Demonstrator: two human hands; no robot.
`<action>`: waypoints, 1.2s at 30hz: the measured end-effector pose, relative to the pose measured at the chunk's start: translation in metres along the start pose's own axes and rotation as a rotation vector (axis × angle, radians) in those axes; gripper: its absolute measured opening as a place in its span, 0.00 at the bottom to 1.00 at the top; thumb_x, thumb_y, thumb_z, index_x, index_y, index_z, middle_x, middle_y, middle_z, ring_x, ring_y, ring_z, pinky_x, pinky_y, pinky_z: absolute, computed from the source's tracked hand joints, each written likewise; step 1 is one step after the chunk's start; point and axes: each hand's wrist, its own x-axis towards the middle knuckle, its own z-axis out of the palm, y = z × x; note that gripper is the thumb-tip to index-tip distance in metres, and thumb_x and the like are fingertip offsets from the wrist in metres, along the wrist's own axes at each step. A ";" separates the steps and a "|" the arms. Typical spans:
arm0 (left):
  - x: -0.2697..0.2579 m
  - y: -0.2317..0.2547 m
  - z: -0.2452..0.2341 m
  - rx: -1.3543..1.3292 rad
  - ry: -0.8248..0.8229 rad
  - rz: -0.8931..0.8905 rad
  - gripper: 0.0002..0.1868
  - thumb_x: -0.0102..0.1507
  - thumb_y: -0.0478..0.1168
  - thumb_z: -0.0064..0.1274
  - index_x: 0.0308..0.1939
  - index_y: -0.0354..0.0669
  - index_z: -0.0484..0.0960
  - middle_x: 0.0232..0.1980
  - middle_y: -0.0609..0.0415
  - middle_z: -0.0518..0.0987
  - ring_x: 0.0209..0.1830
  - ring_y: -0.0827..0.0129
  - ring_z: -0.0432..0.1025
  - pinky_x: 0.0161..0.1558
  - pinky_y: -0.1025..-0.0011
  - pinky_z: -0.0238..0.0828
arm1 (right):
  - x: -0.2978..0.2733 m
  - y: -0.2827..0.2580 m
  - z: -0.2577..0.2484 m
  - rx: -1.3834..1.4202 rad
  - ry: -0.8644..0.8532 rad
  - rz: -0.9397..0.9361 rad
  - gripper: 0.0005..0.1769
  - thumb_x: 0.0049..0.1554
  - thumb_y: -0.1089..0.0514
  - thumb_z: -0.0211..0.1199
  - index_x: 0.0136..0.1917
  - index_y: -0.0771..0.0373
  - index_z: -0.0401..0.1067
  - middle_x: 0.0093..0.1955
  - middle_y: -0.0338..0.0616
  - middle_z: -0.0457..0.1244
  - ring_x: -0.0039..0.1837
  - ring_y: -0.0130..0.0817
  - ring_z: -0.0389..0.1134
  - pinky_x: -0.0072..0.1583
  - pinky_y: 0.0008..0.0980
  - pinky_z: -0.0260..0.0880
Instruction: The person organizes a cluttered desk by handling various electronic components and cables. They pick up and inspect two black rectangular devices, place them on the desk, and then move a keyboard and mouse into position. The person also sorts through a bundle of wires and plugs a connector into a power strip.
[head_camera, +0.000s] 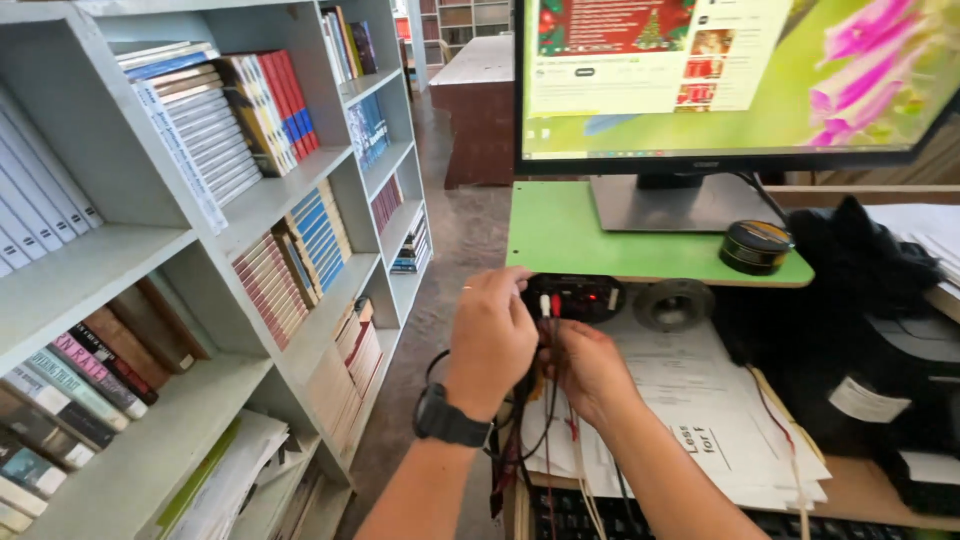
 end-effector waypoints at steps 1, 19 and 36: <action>-0.001 -0.001 0.001 -0.017 0.001 -0.030 0.19 0.64 0.26 0.51 0.55 0.43 0.88 0.44 0.47 0.88 0.49 0.43 0.83 0.55 0.52 0.81 | 0.006 0.004 0.000 -0.024 0.026 0.027 0.07 0.61 0.61 0.72 0.53 0.63 0.84 0.42 0.48 0.74 0.39 0.39 0.74 0.39 0.33 0.75; -0.002 0.013 -0.014 -0.124 -0.032 -0.131 0.20 0.71 0.26 0.45 0.61 0.38 0.89 0.41 0.49 0.90 0.52 0.51 0.83 0.52 0.58 0.86 | -0.011 -0.020 0.030 0.240 0.069 0.176 0.06 0.56 0.66 0.75 0.39 0.59 0.80 0.31 0.39 0.71 0.33 0.35 0.78 0.40 0.31 0.78; 0.001 0.013 -0.015 -0.126 -0.077 -0.145 0.20 0.73 0.26 0.44 0.63 0.32 0.88 0.42 0.44 0.91 0.55 0.50 0.83 0.48 0.60 0.89 | -0.009 -0.020 0.027 0.248 0.030 0.244 0.01 0.60 0.57 0.74 0.45 0.55 0.84 0.35 0.35 0.74 0.36 0.29 0.77 0.42 0.27 0.77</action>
